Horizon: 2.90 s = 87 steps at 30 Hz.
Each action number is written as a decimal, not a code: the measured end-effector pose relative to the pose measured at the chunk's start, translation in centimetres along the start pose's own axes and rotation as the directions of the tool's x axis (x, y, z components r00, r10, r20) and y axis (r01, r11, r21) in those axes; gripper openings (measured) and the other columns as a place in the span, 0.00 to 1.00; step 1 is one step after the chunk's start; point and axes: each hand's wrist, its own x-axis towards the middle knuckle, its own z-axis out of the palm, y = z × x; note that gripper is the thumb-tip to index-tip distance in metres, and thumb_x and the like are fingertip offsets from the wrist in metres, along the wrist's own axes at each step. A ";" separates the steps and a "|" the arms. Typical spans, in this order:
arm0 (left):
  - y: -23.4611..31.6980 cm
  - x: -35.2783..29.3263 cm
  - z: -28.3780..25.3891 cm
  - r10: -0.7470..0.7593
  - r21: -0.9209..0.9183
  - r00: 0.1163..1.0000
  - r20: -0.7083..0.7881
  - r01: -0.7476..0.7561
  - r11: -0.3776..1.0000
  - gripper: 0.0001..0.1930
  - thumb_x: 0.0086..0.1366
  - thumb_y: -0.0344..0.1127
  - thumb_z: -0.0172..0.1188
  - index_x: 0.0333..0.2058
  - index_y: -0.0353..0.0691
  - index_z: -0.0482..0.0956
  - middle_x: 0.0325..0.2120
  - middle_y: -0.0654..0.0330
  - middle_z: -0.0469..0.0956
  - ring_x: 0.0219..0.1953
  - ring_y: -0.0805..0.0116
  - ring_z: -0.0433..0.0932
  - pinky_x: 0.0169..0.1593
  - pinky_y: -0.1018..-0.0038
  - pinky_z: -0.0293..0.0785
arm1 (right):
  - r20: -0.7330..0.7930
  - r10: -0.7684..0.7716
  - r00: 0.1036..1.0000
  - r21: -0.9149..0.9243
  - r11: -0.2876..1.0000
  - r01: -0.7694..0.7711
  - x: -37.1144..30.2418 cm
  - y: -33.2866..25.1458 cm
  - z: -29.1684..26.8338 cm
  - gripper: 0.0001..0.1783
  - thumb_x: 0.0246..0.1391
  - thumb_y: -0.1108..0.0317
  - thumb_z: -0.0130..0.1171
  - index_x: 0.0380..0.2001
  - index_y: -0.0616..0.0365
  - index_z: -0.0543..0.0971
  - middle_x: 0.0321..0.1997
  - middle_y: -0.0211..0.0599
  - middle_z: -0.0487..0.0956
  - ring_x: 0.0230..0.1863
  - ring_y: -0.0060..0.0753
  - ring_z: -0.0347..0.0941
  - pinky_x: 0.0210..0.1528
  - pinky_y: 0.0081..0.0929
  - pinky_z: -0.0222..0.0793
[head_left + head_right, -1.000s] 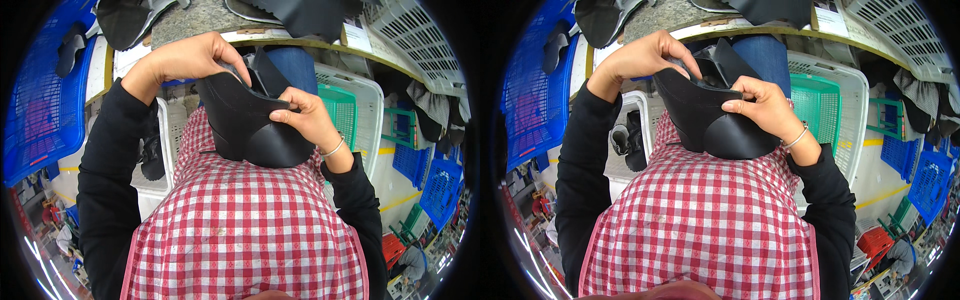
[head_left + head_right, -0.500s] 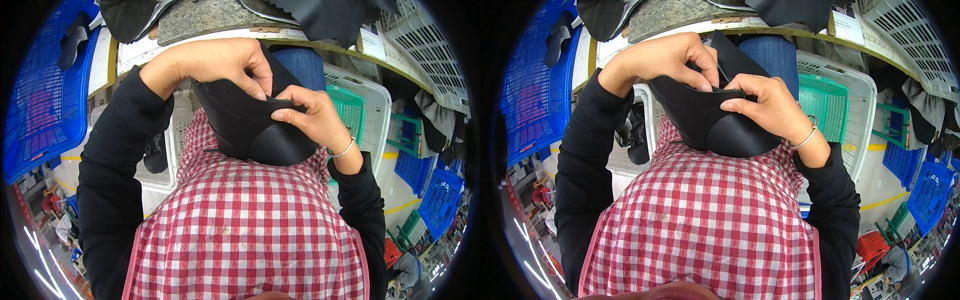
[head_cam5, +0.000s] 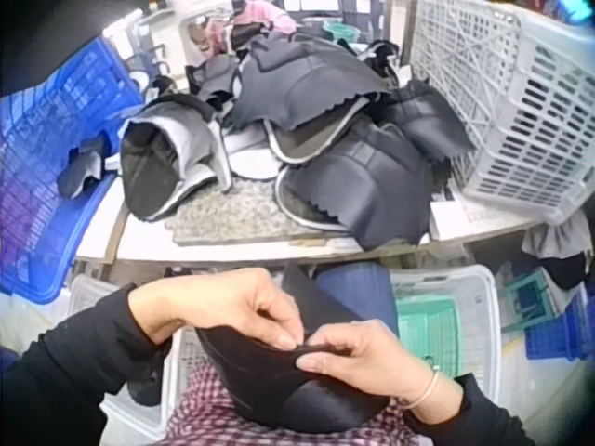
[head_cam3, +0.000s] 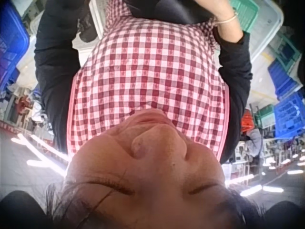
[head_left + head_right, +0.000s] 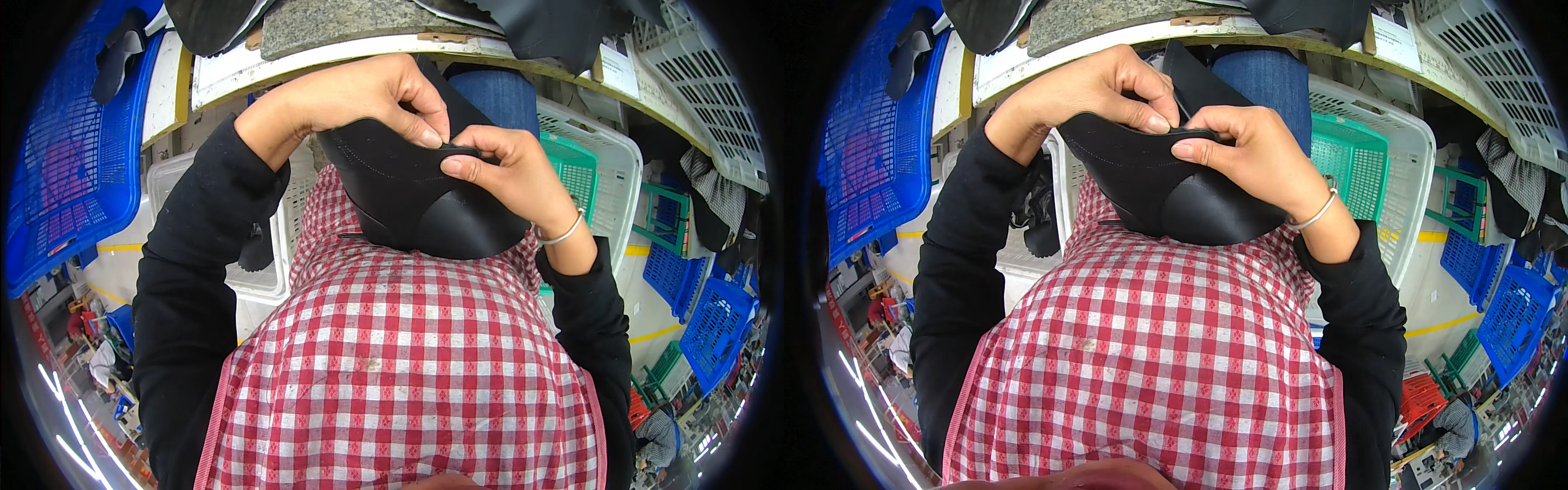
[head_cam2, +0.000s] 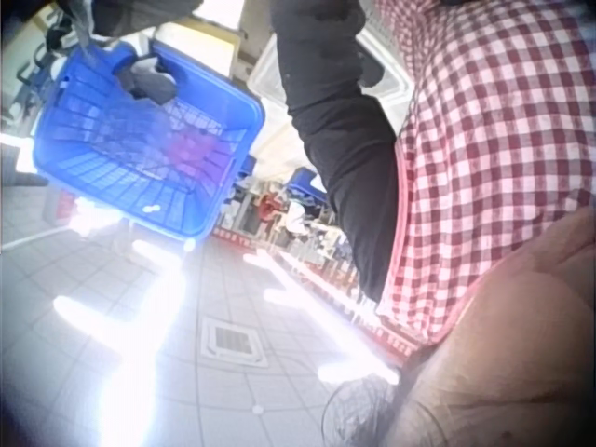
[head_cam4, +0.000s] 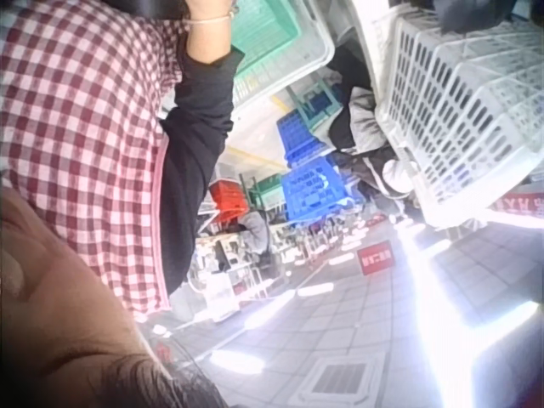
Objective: The person assembles black shoe uppers by hand, using a hammer to tap edges, a pen to mark alignment, and a small tool to press seams. They repeatedly pick up shoe parts from a blue basket, align them with white insoles, and place finished units into a white bin.
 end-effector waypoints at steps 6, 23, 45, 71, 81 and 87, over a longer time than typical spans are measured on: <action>-0.2 -1.4 -1.5 -0.049 -0.104 0.998 -0.038 0.045 0.994 0.11 0.67 0.37 0.70 0.38 0.34 0.89 0.32 0.61 0.86 0.37 0.75 0.83 0.48 0.76 0.78 | -0.027 -0.124 0.992 -0.141 0.983 0.119 -0.1 0.1 0.4 0.13 0.56 0.61 0.74 0.36 0.59 0.88 0.30 0.37 0.83 0.30 0.29 0.77 0.35 0.26 0.71; -1.7 -4.0 -1.5 -0.002 -0.134 0.988 -0.156 -0.019 0.991 0.11 0.64 0.33 0.71 0.43 0.34 0.88 0.35 0.58 0.87 0.35 0.71 0.85 0.45 0.74 0.82 | 0.098 0.075 0.992 0.106 0.991 -0.086 1.3 -1.0 1.4 0.11 0.57 0.66 0.73 0.38 0.64 0.87 0.31 0.31 0.84 0.33 0.18 0.76 0.39 0.19 0.72; 0.8 -7.4 1.9 -0.259 -0.013 0.884 -0.389 0.276 0.961 0.17 0.69 0.40 0.67 0.49 0.35 0.78 0.36 0.63 0.81 0.40 0.74 0.78 0.47 0.73 0.75 | -0.012 0.091 0.996 -0.095 0.991 -0.092 0.8 -2.7 2.2 0.14 0.56 0.61 0.73 0.36 0.62 0.87 0.30 0.43 0.84 0.31 0.35 0.78 0.37 0.31 0.72; -1.2 -8.6 2.5 -0.016 -0.177 0.885 -0.465 -0.075 0.981 0.15 0.62 0.31 0.73 0.43 0.35 0.78 0.31 0.69 0.79 0.34 0.82 0.76 0.41 0.79 0.73 | 0.153 -0.250 0.956 -0.541 0.788 0.293 2.2 -5.3 4.0 0.17 0.61 0.61 0.66 0.36 0.63 0.72 0.29 0.51 0.77 0.34 0.56 0.73 0.38 0.45 0.69; -0.7 -8.1 2.2 -0.155 -0.348 0.928 -0.338 0.030 0.937 0.12 0.61 0.34 0.75 0.32 0.37 0.79 0.25 0.69 0.78 0.28 0.83 0.74 0.35 0.79 0.70 | 0.175 -0.258 0.950 -0.534 0.786 0.312 1.6 -5.0 4.2 0.17 0.62 0.61 0.65 0.37 0.64 0.73 0.28 0.51 0.77 0.33 0.57 0.73 0.38 0.46 0.69; 1.6 -7.7 4.3 0.167 0.362 0.770 -0.616 0.089 0.928 0.14 0.64 0.32 0.72 0.29 0.36 0.74 0.24 0.67 0.77 0.28 0.83 0.72 0.32 0.76 0.69 | 0.080 -0.250 0.965 -0.568 0.784 0.250 1.4 -5.0 4.2 0.16 0.63 0.62 0.64 0.37 0.63 0.72 0.28 0.50 0.77 0.33 0.58 0.74 0.38 0.46 0.68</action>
